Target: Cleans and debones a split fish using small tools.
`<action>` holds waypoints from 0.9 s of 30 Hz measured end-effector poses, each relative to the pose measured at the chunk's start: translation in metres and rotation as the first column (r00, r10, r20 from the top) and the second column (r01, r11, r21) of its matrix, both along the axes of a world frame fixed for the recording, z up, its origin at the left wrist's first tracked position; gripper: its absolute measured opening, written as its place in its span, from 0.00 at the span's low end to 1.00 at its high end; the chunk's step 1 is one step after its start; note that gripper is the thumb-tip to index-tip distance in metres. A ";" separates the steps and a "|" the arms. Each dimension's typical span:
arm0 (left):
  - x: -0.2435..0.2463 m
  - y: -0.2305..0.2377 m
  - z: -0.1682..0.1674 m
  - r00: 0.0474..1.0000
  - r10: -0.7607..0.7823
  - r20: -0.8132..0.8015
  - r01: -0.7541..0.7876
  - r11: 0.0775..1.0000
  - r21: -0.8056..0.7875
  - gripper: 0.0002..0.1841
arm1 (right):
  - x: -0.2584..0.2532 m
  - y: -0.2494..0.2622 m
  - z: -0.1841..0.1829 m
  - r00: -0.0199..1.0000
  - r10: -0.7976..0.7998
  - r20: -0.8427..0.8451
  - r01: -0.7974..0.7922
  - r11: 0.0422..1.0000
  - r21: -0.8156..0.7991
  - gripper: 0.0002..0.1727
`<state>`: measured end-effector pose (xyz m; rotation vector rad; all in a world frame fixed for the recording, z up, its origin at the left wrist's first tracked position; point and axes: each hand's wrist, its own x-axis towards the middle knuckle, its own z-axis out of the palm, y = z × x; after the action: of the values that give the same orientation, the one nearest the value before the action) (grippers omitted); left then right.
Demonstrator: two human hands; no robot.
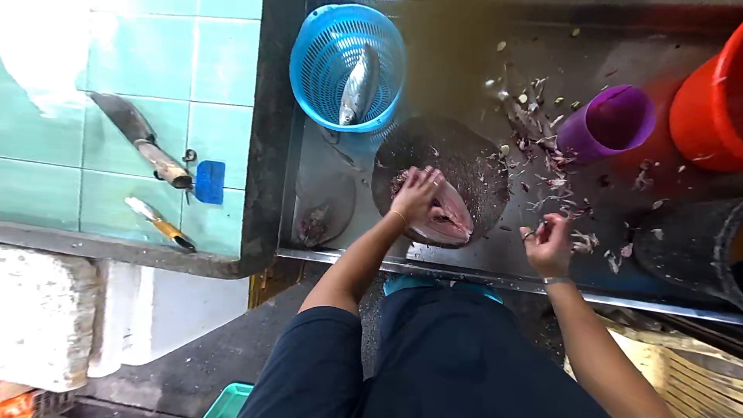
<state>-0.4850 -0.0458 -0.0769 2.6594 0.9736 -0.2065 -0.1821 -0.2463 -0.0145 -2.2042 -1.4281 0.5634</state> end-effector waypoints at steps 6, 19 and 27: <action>-0.048 0.034 0.017 0.787 0.611 0.089 -0.615 0.787 0.039 0.41 | -0.032 0.053 -0.010 0.993 0.097 0.070 -0.068 0.939 -0.337 0.30; -0.032 0.014 -0.005 0.747 0.642 0.172 -0.609 0.765 -0.210 0.46 | -0.125 0.157 0.018 0.884 0.464 -0.060 -0.407 0.699 -0.588 0.33; -0.024 0.013 -0.004 0.641 0.749 0.168 -0.711 0.662 -0.238 0.42 | -0.123 0.159 -0.020 0.853 0.186 -0.487 -0.428 0.783 -0.451 0.13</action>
<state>-0.5088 -0.0326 -0.0811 1.8699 1.7613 0.2355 -0.3048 -0.0876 -0.0344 -2.0301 -1.5275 1.6473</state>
